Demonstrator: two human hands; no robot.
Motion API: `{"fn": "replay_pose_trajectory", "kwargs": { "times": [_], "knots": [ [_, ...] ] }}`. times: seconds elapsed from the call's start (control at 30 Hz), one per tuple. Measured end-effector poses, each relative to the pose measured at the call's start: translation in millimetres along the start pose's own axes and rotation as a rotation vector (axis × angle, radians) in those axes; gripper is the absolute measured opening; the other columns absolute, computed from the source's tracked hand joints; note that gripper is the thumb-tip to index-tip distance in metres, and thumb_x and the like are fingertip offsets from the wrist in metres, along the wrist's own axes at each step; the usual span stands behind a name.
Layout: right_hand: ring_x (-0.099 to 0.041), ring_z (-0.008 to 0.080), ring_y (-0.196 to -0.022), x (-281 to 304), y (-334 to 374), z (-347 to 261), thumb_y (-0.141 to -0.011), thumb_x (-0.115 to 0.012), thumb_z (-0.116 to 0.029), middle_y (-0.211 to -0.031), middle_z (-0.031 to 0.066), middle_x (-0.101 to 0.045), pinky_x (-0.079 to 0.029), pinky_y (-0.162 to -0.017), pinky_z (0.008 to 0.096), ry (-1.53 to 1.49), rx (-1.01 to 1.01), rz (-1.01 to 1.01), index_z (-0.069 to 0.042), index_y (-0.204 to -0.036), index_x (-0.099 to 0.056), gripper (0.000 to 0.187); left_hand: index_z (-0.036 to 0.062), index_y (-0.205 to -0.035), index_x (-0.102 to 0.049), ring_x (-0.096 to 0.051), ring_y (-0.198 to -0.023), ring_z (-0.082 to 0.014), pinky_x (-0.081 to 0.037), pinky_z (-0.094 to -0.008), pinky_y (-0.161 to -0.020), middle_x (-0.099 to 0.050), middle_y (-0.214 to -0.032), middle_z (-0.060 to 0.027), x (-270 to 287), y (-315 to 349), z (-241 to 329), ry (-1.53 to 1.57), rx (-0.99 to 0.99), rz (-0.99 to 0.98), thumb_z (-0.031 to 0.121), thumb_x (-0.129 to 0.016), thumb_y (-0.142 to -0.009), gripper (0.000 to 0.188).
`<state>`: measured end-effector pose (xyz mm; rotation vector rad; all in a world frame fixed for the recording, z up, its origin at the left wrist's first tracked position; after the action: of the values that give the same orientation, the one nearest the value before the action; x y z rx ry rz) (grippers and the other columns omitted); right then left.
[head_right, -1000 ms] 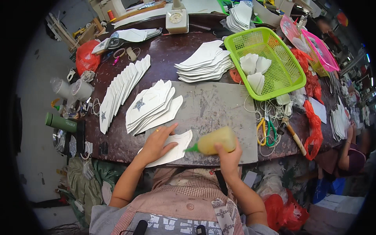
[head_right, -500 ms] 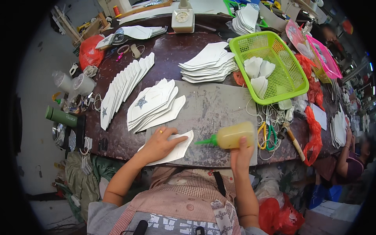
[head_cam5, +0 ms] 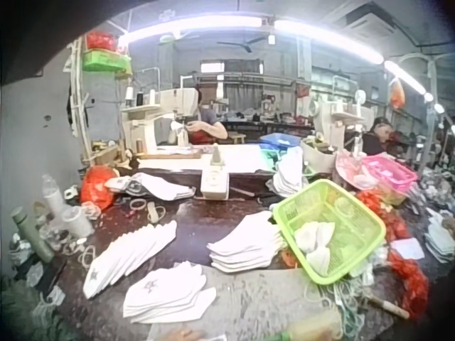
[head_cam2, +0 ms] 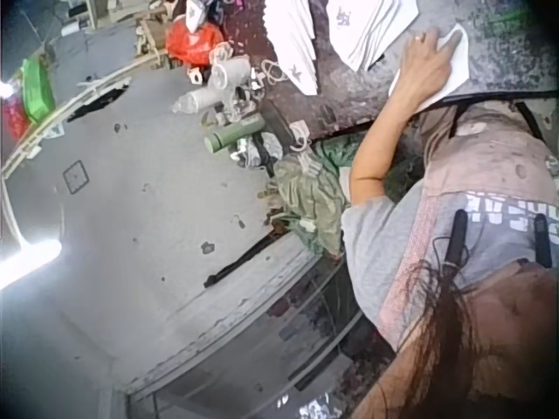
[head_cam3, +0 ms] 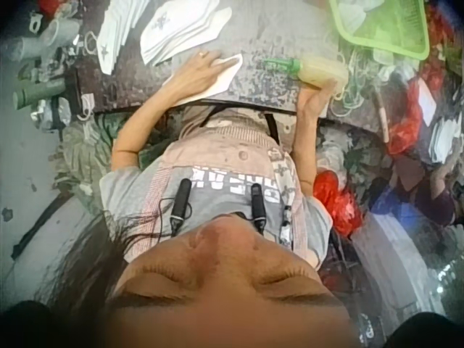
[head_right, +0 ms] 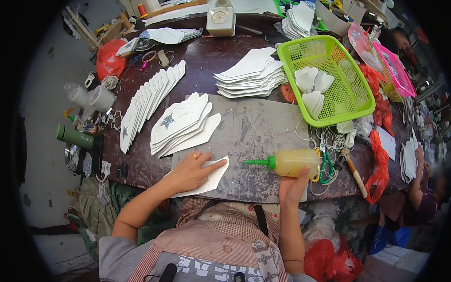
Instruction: The person applies glue from a squeeze bottle onto the edges of white fabric pieces with star patterns. They handle the pieces one at a time, applying the adhesive and stacking them on the table.
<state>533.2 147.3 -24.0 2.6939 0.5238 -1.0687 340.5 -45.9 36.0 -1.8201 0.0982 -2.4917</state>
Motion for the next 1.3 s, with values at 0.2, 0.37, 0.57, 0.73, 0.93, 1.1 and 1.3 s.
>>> {"fn": "replay_pose_trajectory", "kwargs": {
  "times": [0.2, 0.37, 0.57, 0.73, 0.93, 1.1, 1.3],
  "knots": [
    [-0.053, 0.0244, -0.121, 23.2, -2.9, 7.9, -0.093, -0.064, -0.042, -0.136, 0.0087, -0.053, -0.042, -0.105, 0.0414, -0.059, -0.022, 0.068, -0.009, -0.14, -0.044, 0.061, -0.0012, -0.151, -0.023, -0.056, -0.093, -0.0343, -0.046, -0.0426, -0.086, -0.055, -0.107, -0.0192, 14.3, 21.4, -14.8, 0.143, 0.158, 0.264, 0.006, -0.061, -0.081, 0.081],
    [-0.053, 0.0274, -0.122, 33.0, -3.3, 1.0, -0.093, -0.064, -0.044, -0.137, 0.0134, -0.052, -0.043, -0.106, 0.0433, -0.06, -0.009, 0.077, -0.006, -0.141, -0.041, 0.066, -0.0021, -0.153, -0.011, -0.06, -0.085, -0.0177, -0.048, -0.0324, -0.084, -0.061, -0.092, -0.0098, 82.7, 117.8, -73.6, 0.705, 0.639, 0.808, 0.0, -0.062, -0.086, 0.085],
    [-0.057, 0.0272, -0.118, 10.7, -3.4, -2.3, -0.095, -0.06, -0.046, -0.135, 0.0146, -0.052, -0.05, -0.098, 0.0412, 0.031, 0.026, 0.07, -0.004, -0.142, -0.038, 0.066, 0.0041, -0.155, 0.001, -0.059, -0.073, -0.01, -0.048, -0.024, -0.068, -0.062, -0.082, -0.0037, 146.9, 258.2, -224.2, 0.595, 0.858, 1.121, 0.001, -0.061, -0.088, 0.091],
    [-0.057, 0.0277, -0.118, 8.2, -6.5, -1.2, -0.096, -0.059, -0.045, -0.133, 0.0159, -0.053, -0.051, -0.097, 0.0412, 0.051, 0.03, 0.034, -0.004, -0.141, -0.039, 0.065, 0.0046, -0.155, 0.0, -0.06, -0.076, -0.0153, -0.049, -0.0293, -0.075, -0.065, -0.088, -0.0091, 130.2, 236.3, -343.9, 0.437, 0.908, 0.849, 0.01, -0.068, -0.085, 0.098],
    [-0.061, 0.0262, -0.113, 3.9, -3.4, -2.8, -0.095, -0.061, -0.044, -0.13, 0.0131, -0.056, -0.056, -0.09, 0.0392, 0.031, 0.043, 0.04, -0.006, -0.138, -0.042, 0.061, 0.0026, -0.154, -0.013, -0.047, -0.127, -0.0422, -0.037, -0.0445, -0.106, -0.046, -0.141, -0.0268, 132.9, 211.2, -346.7, -0.047, 0.835, 0.854, 0.01, -0.072, -0.081, 0.094],
    [-0.06, 0.0254, -0.114, 2.9, -2.5, -1.9, -0.095, -0.061, -0.043, -0.131, 0.0114, -0.056, -0.055, -0.091, 0.0397, 0.028, 0.034, 0.051, -0.007, -0.138, -0.043, 0.059, 0.0021, -0.134, -0.05, -0.051, -0.11, -0.0385, -0.04, -0.0463, -0.097, -0.054, -0.118, -0.0197, 132.1, 180.3, -161.8, -0.213, 0.837, 0.916, 0.013, -0.06, -0.09, 0.046],
    [-0.059, 0.0261, -0.116, 13.6, -6.7, 4.4, -0.096, -0.06, -0.042, -0.131, 0.0123, -0.056, -0.054, -0.093, 0.0385, 0.016, 0.005, 0.041, -0.006, -0.138, -0.044, 0.058, -0.0008, -0.105, -0.068, -0.055, -0.092, -0.0309, -0.045, -0.0436, -0.075, -0.055, -0.092, -0.0139, 59.0, 196.9, -121.5, -0.519, 1.057, 0.538, 0.021, -0.059, -0.092, 0.027]
  ]
}}
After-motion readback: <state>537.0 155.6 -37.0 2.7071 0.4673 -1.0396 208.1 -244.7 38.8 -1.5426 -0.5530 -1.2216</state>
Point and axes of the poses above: each hand's wrist, its own y-axis away from the middle knuckle, its own x-axis out of the back of the hand, z = x × y, the point moved 10 cm from there along -y, towards the middle knuckle
